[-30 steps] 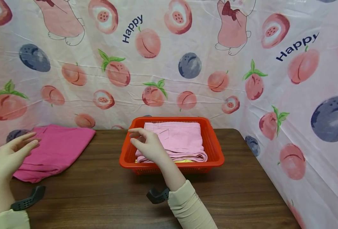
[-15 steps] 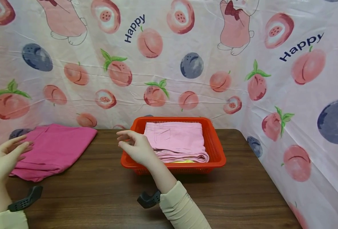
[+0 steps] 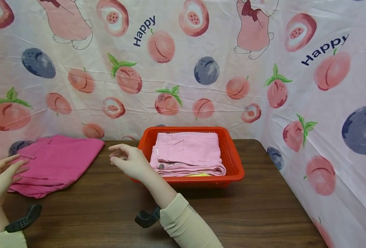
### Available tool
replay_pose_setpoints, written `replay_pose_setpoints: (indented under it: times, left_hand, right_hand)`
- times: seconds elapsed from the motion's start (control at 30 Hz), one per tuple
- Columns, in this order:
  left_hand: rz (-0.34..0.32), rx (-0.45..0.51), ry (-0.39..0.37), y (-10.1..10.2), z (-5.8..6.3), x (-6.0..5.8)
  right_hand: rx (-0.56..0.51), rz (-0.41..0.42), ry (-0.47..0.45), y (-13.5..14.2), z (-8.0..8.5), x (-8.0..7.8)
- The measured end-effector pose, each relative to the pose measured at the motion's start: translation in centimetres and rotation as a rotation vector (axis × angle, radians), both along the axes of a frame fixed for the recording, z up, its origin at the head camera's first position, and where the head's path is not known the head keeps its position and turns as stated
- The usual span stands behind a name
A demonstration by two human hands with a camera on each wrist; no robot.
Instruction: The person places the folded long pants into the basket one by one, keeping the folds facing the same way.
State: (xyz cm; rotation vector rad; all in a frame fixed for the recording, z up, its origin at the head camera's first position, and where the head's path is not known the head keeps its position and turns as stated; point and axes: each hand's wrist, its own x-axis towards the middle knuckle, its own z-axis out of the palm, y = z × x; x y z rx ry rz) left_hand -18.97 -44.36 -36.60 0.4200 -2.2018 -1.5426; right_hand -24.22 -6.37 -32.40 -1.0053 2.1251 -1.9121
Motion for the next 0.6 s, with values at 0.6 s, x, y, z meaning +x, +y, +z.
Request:
replay_pose_setpoints:
  times: [0.6]
  left_hand:
    - [0.193, -0.338, -0.192, -0.8, -0.6, 0.5]
  right_hand:
    - [0.255, -0.122, 0.193, -3.4, -1.2, 0.1]
